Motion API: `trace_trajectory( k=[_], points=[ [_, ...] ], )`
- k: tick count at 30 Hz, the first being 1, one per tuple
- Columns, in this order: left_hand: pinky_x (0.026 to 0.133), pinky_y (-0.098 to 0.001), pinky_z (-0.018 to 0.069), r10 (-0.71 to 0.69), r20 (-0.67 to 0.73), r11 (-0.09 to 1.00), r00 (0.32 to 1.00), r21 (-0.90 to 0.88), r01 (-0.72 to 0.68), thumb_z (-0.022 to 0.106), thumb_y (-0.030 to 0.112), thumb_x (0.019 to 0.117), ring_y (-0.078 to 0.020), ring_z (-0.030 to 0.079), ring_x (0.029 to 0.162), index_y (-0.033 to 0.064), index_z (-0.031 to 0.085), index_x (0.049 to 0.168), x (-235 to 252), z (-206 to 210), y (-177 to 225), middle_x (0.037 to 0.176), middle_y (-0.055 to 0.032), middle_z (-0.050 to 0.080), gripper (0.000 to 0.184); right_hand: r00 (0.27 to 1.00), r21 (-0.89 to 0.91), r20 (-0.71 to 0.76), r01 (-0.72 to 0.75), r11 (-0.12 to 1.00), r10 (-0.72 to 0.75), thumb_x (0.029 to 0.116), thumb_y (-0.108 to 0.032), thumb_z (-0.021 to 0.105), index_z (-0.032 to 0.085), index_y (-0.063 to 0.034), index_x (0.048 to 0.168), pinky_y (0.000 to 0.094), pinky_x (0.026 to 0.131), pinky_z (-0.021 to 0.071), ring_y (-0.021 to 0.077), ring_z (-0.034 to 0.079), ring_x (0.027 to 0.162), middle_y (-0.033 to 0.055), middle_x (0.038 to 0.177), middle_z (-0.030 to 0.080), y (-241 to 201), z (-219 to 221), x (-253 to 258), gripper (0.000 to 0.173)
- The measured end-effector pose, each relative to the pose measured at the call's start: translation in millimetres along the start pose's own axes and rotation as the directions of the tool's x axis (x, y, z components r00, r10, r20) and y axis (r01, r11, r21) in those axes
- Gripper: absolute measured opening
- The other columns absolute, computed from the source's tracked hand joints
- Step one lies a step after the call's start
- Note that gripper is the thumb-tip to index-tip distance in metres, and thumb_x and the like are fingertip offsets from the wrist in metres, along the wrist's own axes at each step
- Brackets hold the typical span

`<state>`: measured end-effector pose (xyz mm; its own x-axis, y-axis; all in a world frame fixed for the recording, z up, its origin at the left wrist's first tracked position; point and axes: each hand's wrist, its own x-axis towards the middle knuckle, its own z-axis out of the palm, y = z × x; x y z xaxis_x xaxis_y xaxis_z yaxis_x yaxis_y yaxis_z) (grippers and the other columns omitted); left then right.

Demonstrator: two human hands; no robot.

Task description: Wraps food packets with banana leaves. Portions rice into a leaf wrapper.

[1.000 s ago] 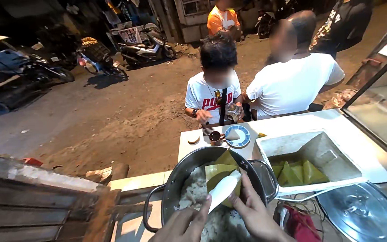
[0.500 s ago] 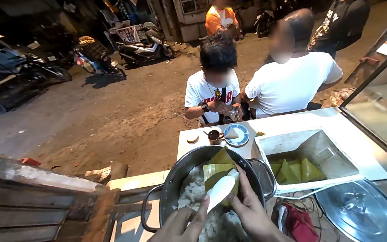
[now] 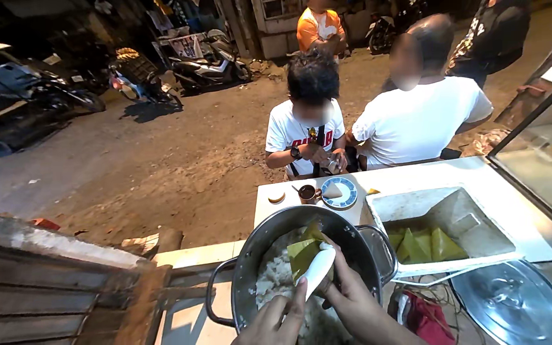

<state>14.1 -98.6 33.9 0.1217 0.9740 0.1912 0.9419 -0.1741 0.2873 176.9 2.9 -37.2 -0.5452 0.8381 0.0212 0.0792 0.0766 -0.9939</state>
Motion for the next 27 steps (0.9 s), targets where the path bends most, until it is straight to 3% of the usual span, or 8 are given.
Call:
trace_trajectory(
  k=[5,9,15,17,20,23,25,27],
  points=[
    [0.064,-0.0474,0.0600,-0.187,0.100,0.978,0.977,-0.072,0.194,0.055,0.004,0.0974,-0.0323,0.071,0.075,-0.0013,0.059,0.141,-1,1,-2,0.103,-0.0198,0.070,0.044,0.976,-0.161,0.086,-0.184,0.970,0.199,0.1029,-0.032,0.059,0.026,-0.0073,0.162,0.0391,0.095,0.0569,0.0192,0.068,0.112,0.0150,0.141,0.059,-13,2,0,0.072],
    [0.068,-0.0559,0.0584,-0.380,0.214,0.921,0.900,0.181,0.345,0.056,0.007,0.0964,-0.0398,0.072,0.082,0.0090,0.061,0.144,14,-19,-16,0.109,-0.0208,0.071,0.048,0.993,0.061,0.040,-0.117,0.991,0.114,0.0939,-0.029,0.068,0.041,-0.0034,0.154,0.0342,0.098,0.0569,0.0117,0.068,0.113,0.0085,0.133,0.066,-6,2,-2,0.071],
    [0.088,-0.0608,0.0529,-0.210,0.497,0.957,0.842,0.279,0.075,0.057,0.004,0.0977,-0.0464,0.066,0.107,0.0140,0.072,0.129,15,-8,-38,0.113,-0.0248,0.070,0.036,1.000,0.552,0.006,0.015,0.834,-0.022,0.0988,-0.029,0.065,0.043,0.0032,0.142,0.0349,0.089,0.0609,0.0144,0.071,0.102,0.0049,0.118,0.070,-9,-17,-5,0.058],
    [0.103,-0.0633,0.0420,-0.142,0.558,0.974,0.818,0.226,0.015,0.066,0.022,0.0971,-0.0459,0.061,0.119,0.0080,0.074,0.121,15,4,-46,0.122,-0.0240,0.068,0.029,0.999,0.620,0.022,0.017,0.785,-0.039,0.1008,-0.035,0.063,0.034,-0.0020,0.145,0.0327,0.076,0.0629,0.0147,0.072,0.094,0.0032,0.116,0.069,-9,-16,-8,0.062],
    [0.116,-0.0629,0.0330,0.002,0.390,0.978,0.921,-0.192,0.079,0.064,0.063,0.0911,-0.0416,0.054,0.133,-0.0041,0.070,0.120,23,5,-46,0.137,-0.0238,0.062,0.074,0.995,0.700,0.072,0.003,0.714,-0.074,0.1050,-0.047,0.051,0.021,-0.0091,0.149,0.0309,0.066,0.0619,0.0152,0.071,0.082,0.0034,0.112,0.068,-8,-16,-11,0.065],
    [0.104,-0.0323,0.0525,-0.097,0.245,0.481,0.965,-0.837,0.261,0.058,0.062,0.0957,-0.0085,0.065,0.113,-0.0028,0.061,0.128,28,13,-18,0.118,-0.0036,0.071,0.073,0.991,0.708,0.129,-0.062,0.704,-0.042,0.1008,-0.060,0.049,0.019,-0.0109,0.156,0.0305,0.062,0.0608,0.0146,0.069,0.074,0.0046,0.113,0.069,-11,-13,-15,0.080],
    [0.074,-0.0313,0.0633,-0.240,0.252,0.064,0.937,-0.959,0.275,0.056,0.036,0.1047,-0.0102,0.072,0.078,-0.0009,0.061,0.119,34,15,9,0.093,-0.0016,0.076,0.040,0.990,0.588,0.136,-0.049,0.807,-0.040,0.1030,-0.059,0.045,0.011,-0.0089,0.158,0.0282,0.058,0.0602,0.0105,0.067,0.072,0.0028,0.119,0.065,-15,-9,-13,0.082],
    [0.068,-0.0296,0.0630,-0.314,0.176,0.055,0.933,-0.978,0.203,0.050,0.014,0.1073,-0.0090,0.071,0.073,-0.0013,0.056,0.121,33,19,27,0.091,0.0001,0.073,0.022,0.993,0.393,0.101,0.019,0.919,-0.063,0.1067,-0.053,0.041,0.007,-0.0034,0.162,0.0237,0.072,0.0607,0.0029,0.066,0.093,0.0046,0.143,0.052,-19,-7,-11,0.081]
  ],
)
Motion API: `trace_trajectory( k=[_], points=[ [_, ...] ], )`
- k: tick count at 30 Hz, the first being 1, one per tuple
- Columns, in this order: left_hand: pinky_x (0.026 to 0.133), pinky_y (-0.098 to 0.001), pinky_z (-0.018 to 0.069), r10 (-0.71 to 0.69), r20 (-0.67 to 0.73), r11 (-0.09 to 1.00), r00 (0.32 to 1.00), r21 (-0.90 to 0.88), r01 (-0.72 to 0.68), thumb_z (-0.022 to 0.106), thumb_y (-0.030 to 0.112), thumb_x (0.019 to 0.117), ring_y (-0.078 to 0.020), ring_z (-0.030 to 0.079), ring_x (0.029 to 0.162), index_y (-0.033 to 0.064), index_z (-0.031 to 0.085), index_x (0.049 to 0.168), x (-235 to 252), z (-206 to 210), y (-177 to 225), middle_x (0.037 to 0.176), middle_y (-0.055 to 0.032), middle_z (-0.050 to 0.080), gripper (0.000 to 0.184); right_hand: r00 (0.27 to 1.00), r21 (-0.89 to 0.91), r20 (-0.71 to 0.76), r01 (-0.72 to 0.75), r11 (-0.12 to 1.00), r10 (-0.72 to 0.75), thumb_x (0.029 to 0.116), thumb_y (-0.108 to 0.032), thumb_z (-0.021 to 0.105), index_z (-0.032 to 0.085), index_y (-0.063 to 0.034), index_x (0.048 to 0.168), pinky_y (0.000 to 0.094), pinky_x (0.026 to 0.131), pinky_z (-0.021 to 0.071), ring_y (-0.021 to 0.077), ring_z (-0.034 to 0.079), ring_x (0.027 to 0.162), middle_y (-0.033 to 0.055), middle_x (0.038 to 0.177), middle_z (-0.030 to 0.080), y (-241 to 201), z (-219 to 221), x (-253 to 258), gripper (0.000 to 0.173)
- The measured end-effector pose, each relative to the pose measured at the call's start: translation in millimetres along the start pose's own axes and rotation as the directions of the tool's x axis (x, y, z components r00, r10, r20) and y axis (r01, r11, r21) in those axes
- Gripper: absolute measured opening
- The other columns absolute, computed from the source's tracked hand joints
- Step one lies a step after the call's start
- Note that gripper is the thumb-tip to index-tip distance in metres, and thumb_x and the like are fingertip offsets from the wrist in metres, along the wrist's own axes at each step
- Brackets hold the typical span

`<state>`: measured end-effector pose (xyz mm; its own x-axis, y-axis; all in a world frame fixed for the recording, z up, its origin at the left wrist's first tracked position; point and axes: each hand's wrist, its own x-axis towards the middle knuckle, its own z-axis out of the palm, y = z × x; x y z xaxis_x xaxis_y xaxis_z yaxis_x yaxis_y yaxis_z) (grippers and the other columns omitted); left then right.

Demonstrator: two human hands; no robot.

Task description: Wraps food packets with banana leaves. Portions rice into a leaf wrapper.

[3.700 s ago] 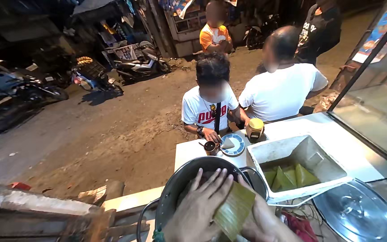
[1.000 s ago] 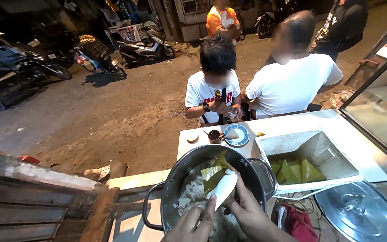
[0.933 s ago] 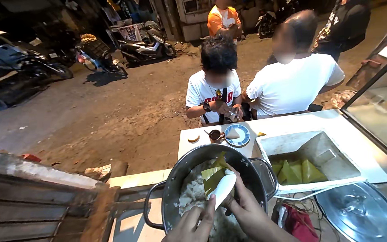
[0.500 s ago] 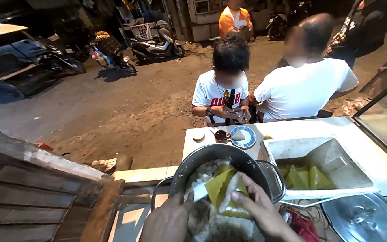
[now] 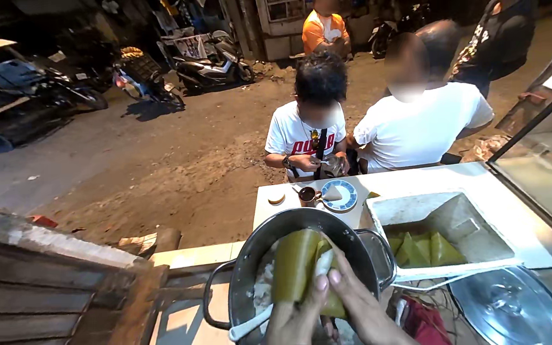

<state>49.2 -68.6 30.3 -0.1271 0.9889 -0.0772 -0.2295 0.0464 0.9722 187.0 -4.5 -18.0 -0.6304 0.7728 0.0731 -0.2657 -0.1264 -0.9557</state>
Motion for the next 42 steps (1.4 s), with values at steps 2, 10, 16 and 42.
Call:
trace_trajectory(
  k=[2,10,16,42],
  points=[
    [0.083,-0.0270,0.0606,0.192,0.048,0.929,0.980,0.312,-0.197,0.058,0.018,0.1047,-0.0034,0.070,0.088,-0.0043,0.061,0.120,-3,-3,-10,0.099,0.0012,0.073,0.027,0.997,-0.155,0.038,0.068,0.986,-0.063,0.1097,-0.047,0.034,0.005,0.0034,0.162,0.0244,0.106,0.0483,0.0038,0.050,0.133,0.0161,0.165,0.025,2,-2,1,0.078],
    [0.105,-0.0310,0.0532,-0.099,0.008,0.937,0.995,0.339,0.090,0.037,0.037,0.1101,-0.0062,0.067,0.114,-0.0018,0.060,0.130,22,-28,0,0.118,-0.0041,0.072,0.049,0.997,-0.114,0.043,-0.061,0.992,0.067,0.1085,-0.048,0.036,-0.010,-0.0014,0.161,0.0235,0.058,0.0563,0.0014,0.061,0.075,0.0157,0.156,0.037,2,1,2,0.085],
    [0.112,-0.0345,0.0464,0.107,0.180,0.826,0.978,0.531,-0.188,0.050,0.048,0.1059,-0.0073,0.062,0.120,-0.0043,0.062,0.129,21,-26,-9,0.123,-0.0075,0.070,0.059,1.000,-0.238,0.013,0.029,0.971,-0.026,0.1104,-0.042,0.036,0.000,0.0089,0.159,0.0224,0.085,0.0575,0.0008,0.065,0.105,0.0211,0.155,0.041,9,-3,0,0.079],
    [0.103,-0.0296,0.0532,0.157,0.194,0.835,0.968,0.498,-0.235,0.056,0.041,0.1043,-0.0061,0.065,0.113,-0.0032,0.062,0.129,33,-13,-23,0.121,-0.0062,0.070,0.051,0.984,-0.063,-0.152,-0.109,0.992,0.098,0.1088,-0.046,0.031,0.013,-0.0049,0.164,0.0213,0.101,0.0491,0.0018,0.055,0.125,0.0109,0.166,0.028,2,-7,8,0.071]
  ],
)
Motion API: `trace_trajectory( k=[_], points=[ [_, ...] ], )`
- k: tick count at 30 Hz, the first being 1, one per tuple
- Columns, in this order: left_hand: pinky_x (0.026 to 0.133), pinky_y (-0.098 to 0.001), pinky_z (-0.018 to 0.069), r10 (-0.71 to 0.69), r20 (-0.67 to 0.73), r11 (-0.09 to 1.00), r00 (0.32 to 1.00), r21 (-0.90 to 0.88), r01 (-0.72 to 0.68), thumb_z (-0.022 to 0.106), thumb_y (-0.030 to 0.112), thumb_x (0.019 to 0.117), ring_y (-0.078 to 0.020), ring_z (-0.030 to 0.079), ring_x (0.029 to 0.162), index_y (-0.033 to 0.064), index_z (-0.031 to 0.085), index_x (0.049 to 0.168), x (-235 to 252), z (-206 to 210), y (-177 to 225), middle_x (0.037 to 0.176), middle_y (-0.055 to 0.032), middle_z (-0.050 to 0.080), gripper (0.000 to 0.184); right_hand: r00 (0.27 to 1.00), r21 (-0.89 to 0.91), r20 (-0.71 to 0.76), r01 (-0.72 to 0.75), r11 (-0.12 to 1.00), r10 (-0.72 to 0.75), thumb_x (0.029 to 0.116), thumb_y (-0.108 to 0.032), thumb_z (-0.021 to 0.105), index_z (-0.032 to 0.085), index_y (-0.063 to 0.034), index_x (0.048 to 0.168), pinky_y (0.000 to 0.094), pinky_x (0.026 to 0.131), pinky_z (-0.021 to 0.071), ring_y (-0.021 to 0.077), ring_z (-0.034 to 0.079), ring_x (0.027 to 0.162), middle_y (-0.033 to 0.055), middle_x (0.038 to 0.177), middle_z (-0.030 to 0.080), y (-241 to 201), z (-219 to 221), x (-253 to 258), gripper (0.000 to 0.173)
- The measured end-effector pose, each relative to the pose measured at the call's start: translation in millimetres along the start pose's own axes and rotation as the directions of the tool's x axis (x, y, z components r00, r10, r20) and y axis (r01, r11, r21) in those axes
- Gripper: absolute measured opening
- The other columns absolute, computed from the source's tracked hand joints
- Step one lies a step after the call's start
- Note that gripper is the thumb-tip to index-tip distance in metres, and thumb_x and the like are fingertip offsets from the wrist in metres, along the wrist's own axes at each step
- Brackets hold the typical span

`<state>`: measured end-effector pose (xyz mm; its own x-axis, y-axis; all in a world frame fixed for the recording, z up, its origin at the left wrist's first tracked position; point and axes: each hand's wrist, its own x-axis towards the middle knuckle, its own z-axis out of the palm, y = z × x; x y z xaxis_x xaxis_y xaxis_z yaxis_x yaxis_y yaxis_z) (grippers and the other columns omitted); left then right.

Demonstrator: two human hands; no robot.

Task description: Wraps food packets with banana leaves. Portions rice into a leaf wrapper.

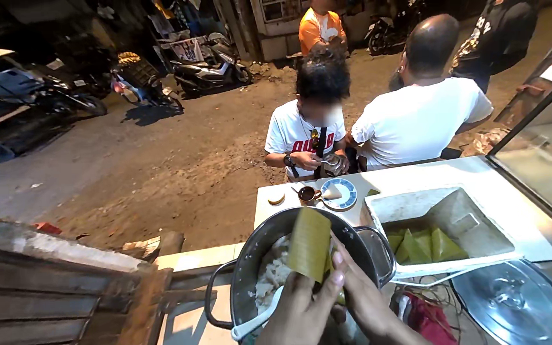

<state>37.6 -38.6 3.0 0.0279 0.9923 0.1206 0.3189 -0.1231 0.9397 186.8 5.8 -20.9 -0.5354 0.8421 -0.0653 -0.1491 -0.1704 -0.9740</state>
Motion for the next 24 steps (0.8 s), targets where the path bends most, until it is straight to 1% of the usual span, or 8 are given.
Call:
trace_trajectory(
  k=[4,7,10,13,16,19,21,24],
  points=[
    [0.123,-0.0653,0.0196,0.238,0.129,0.841,0.963,0.469,-0.271,0.027,0.059,0.1073,-0.0234,0.043,0.148,0.0013,0.043,0.155,7,1,-21,0.157,-0.0139,0.048,0.076,0.998,-0.050,-0.052,0.029,0.998,-0.032,0.1095,-0.036,0.029,0.019,0.0026,0.160,0.0226,0.110,0.0431,0.0047,0.049,0.134,0.0154,0.162,0.034,0,2,-4,0.065],
    [0.118,-0.0337,0.0407,-0.079,0.118,0.981,0.990,-0.166,0.098,0.031,0.056,0.1080,-0.0085,0.056,0.131,-0.0051,0.051,0.142,10,-8,-5,0.138,-0.0065,0.063,0.072,0.997,0.063,-0.077,0.006,0.998,-0.001,0.1094,-0.045,0.029,0.018,-0.0038,0.160,0.0193,0.052,0.0528,0.0029,0.060,0.068,0.0068,0.138,0.054,1,2,0,0.067],
    [0.110,-0.0469,0.0497,-0.105,0.206,0.640,0.973,-0.734,0.225,0.040,0.065,0.1016,-0.0208,0.060,0.129,0.0015,0.042,0.148,14,-12,-6,0.137,-0.0098,0.063,0.079,0.998,0.174,-0.025,0.057,0.983,-0.054,0.1091,-0.051,0.031,0.012,-0.0099,0.164,0.0226,0.043,0.0493,0.0059,0.054,0.055,0.0046,0.132,0.059,3,1,-3,0.071],
    [0.110,-0.0431,0.0507,-0.071,0.196,0.738,0.978,-0.649,0.184,0.044,0.072,0.0950,-0.0167,0.061,0.126,-0.0009,0.043,0.147,4,-12,-6,0.134,-0.0069,0.065,0.089,0.997,0.145,-0.007,0.080,0.986,-0.080,0.1083,-0.054,0.031,0.010,-0.0084,0.164,0.0220,0.045,0.0494,0.0046,0.054,0.056,0.0065,0.143,0.052,5,2,-4,0.075],
    [0.099,-0.0333,0.0567,-0.139,0.148,0.983,0.979,-0.101,0.155,0.046,0.067,0.0984,-0.0058,0.068,0.107,-0.0021,0.058,0.128,-10,-16,10,0.110,0.0003,0.073,0.076,0.998,-0.010,-0.013,0.066,0.998,-0.067,0.1087,-0.053,0.028,0.010,-0.0023,0.163,0.0196,0.053,0.0515,0.0007,0.057,0.067,0.0112,0.154,0.043,1,5,-7,0.077],
    [0.123,-0.0506,0.0312,0.143,0.220,0.942,0.965,0.269,-0.201,0.046,0.062,0.1019,-0.0154,0.046,0.143,0.0053,0.050,0.150,1,-19,-11,0.150,-0.0068,0.055,0.075,0.997,-0.184,-0.024,0.065,0.981,-0.071,0.1085,-0.053,0.026,0.013,0.0048,0.160,0.0210,0.078,0.0574,-0.0002,0.065,0.097,0.0137,0.147,0.050,1,6,-11,0.079],
    [0.114,-0.0365,0.0446,0.181,0.155,0.973,0.971,0.116,-0.200,0.051,0.052,0.1037,-0.0087,0.057,0.129,0.0054,0.046,0.153,7,-15,-12,0.146,-0.0037,0.059,0.069,0.988,-0.202,-0.053,0.134,0.970,-0.147,0.1096,-0.052,0.027,0.016,0.0066,0.159,0.0209,0.077,0.0584,-0.0016,0.064,0.095,0.0104,0.137,0.058,4,10,-9,0.077],
    [0.090,-0.0274,0.0605,0.090,-0.070,0.983,0.993,-0.155,-0.100,0.062,0.028,0.1032,-0.0056,0.070,0.098,-0.0014,0.061,0.126,0,-1,-1,0.109,-0.0025,0.073,0.038,0.978,-0.104,-0.010,0.205,0.973,-0.207,0.1095,-0.052,0.028,0.010,0.0009,0.163,0.0304,0.121,0.0342,0.0084,0.035,0.148,0.0145,0.168,0.024,3,10,-8,0.078]
  ],
)
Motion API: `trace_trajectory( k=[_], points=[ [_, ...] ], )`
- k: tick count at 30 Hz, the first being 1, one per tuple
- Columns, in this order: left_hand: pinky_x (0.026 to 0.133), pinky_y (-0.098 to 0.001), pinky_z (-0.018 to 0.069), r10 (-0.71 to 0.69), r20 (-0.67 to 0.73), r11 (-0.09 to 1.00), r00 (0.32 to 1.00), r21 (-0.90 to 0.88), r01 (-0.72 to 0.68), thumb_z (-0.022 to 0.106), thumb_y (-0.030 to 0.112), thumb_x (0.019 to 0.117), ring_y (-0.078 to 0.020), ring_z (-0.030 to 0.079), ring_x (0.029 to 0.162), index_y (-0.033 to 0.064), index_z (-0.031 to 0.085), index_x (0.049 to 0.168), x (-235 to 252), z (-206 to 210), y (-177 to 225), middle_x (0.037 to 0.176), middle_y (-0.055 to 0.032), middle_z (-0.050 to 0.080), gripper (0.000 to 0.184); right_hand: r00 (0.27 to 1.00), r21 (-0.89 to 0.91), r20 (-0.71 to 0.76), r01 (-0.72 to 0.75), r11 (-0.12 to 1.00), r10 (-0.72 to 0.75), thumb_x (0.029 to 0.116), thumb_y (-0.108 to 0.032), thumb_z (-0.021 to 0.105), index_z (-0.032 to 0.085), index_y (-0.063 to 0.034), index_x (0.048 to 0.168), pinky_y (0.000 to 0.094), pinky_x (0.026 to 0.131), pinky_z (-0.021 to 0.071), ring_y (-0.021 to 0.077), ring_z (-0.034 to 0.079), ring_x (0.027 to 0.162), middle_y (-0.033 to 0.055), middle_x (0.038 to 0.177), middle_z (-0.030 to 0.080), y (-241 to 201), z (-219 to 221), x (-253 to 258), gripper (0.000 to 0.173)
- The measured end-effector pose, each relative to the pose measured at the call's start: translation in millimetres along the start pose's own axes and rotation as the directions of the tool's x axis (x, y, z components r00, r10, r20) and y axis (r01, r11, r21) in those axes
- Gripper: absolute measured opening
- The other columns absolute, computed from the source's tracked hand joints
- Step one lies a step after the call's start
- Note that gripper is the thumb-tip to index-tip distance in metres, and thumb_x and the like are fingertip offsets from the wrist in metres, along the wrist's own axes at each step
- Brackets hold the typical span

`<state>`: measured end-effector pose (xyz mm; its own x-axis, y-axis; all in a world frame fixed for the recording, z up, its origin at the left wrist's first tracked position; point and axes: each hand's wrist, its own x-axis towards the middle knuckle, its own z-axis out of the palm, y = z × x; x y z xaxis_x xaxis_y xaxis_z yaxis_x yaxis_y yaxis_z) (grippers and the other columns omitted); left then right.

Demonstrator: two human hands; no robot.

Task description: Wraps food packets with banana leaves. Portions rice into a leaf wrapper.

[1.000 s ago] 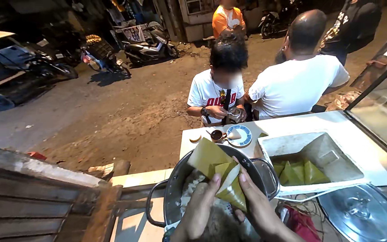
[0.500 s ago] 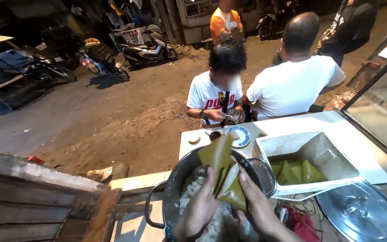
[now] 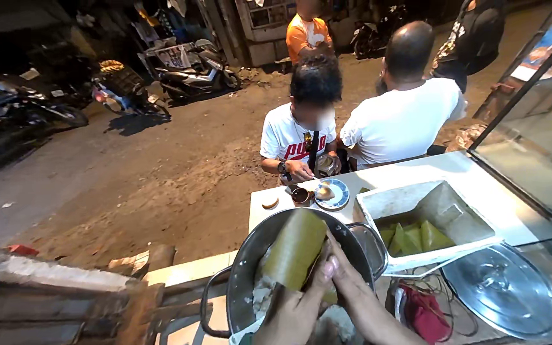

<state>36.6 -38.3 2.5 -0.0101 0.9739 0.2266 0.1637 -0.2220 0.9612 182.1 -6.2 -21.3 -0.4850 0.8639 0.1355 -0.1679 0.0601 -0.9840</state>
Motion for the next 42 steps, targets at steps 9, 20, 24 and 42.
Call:
trace_trajectory(
  k=[9,20,24,42],
  points=[
    [0.126,-0.0561,0.0179,0.372,0.435,0.629,0.820,0.532,-0.568,0.039,0.048,0.1084,-0.0172,0.039,0.149,0.0128,0.049,0.152,28,-6,29,0.156,-0.0076,0.050,0.057,0.965,0.615,0.080,-0.244,0.750,0.248,0.1085,-0.021,0.035,0.030,-0.0151,0.149,0.0217,0.078,0.0583,0.0014,0.066,0.093,-0.0074,0.117,0.063,-56,-12,-21,0.041],
    [0.098,-0.0294,0.0569,0.019,0.211,0.987,0.977,0.155,-0.053,0.066,0.052,0.0946,-0.0039,0.068,0.106,0.0110,0.062,0.129,60,76,48,0.115,0.0058,0.072,0.054,0.943,0.524,0.325,-0.240,0.817,0.069,0.0994,-0.073,0.029,0.043,-0.0013,0.146,0.0423,0.111,0.0473,0.0256,0.059,0.131,0.0121,0.141,0.061,-52,-153,-49,0.087],
    [0.087,-0.0344,0.0618,-0.372,0.006,0.928,0.928,0.038,0.371,0.074,0.042,0.0910,-0.0145,0.073,0.093,0.0004,0.068,0.113,112,122,49,0.097,-0.0051,0.075,0.047,0.976,0.514,0.172,-0.205,0.833,0.134,0.1034,-0.061,0.040,0.034,-0.0064,0.157,0.0453,0.098,0.0558,0.0299,0.067,0.118,0.0153,0.136,0.065,-46,-238,-64,0.076],
    [0.097,-0.0630,0.0488,-0.800,0.501,0.485,0.329,0.864,-0.137,0.080,0.029,0.0895,-0.0395,0.065,0.110,0.0010,0.067,0.124,241,280,-48,0.115,-0.0221,0.068,0.046,0.793,0.499,-0.479,-0.107,0.860,0.377,0.1088,-0.025,0.023,0.055,-0.0146,0.140,0.0303,0.076,0.0602,0.0145,0.072,0.086,0.0045,0.104,0.073,15,-440,-48,0.046]
  ],
)
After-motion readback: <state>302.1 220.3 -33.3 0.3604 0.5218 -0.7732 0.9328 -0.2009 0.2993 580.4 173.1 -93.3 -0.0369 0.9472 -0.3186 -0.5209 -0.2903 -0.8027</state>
